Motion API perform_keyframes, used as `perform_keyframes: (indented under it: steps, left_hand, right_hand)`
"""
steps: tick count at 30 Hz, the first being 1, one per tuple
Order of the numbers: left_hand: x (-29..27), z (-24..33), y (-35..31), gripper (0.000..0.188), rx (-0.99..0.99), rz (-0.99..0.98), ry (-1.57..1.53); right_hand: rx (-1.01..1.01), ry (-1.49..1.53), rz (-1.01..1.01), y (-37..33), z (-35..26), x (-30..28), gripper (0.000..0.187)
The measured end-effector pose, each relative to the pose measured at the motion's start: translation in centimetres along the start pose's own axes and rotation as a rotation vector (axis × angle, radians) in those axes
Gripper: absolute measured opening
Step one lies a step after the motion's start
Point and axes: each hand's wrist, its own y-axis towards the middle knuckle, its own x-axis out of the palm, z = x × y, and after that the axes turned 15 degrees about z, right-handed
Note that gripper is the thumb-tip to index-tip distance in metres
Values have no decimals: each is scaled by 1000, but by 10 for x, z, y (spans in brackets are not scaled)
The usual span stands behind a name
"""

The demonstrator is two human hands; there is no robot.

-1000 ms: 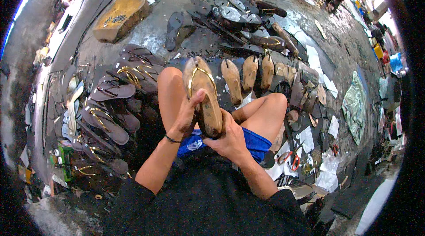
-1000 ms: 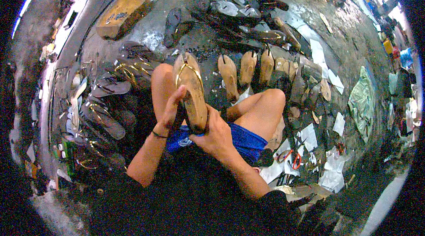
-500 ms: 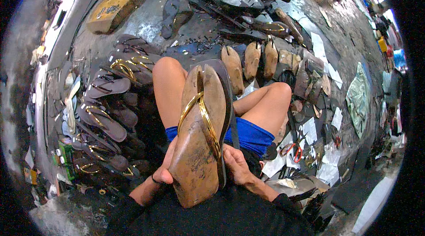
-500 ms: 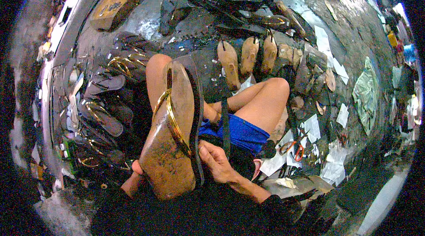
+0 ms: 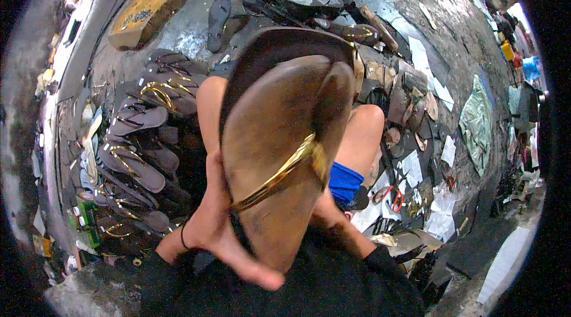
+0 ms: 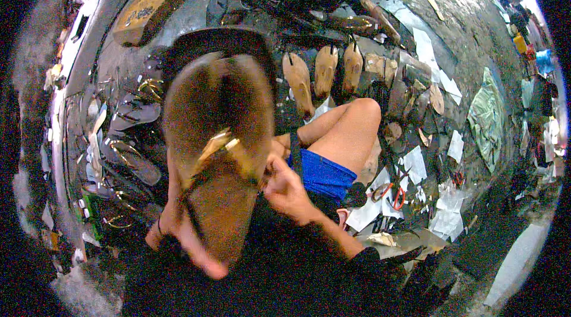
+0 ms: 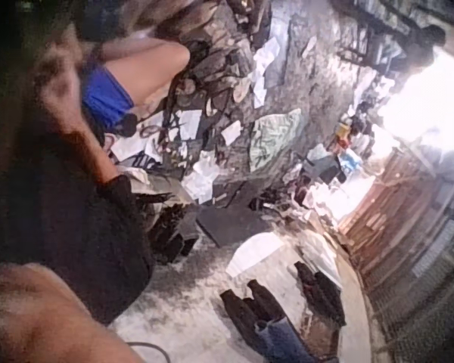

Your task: The person sits on the floor and repeatedly picks up flip-flop soles and straps, then presses the straps into the soles to assemble them. The person handles multiple flip-flops one at a time, turning them over and pressing the straps into place.

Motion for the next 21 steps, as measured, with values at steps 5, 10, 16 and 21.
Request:
perform_keyframes:
  steps: [5,10,16,21]
  left_hand:
    - [-4,19,48,85,174,-223,876]
    - [-23,-2,55,33,-155,-276,655]
    - [-8,-26,-17,38,-549,-296,66]
    - [-19,-5,-31,38,-725,-247,-48]
  right_hand:
    - [31,329,108,-11,-9,-1,86]
    - [7,645,233,-32,-13,-9,107]
    - [91,791,393,-66,-32,2,107]
    - [36,871,244,-83,-11,-20,108]
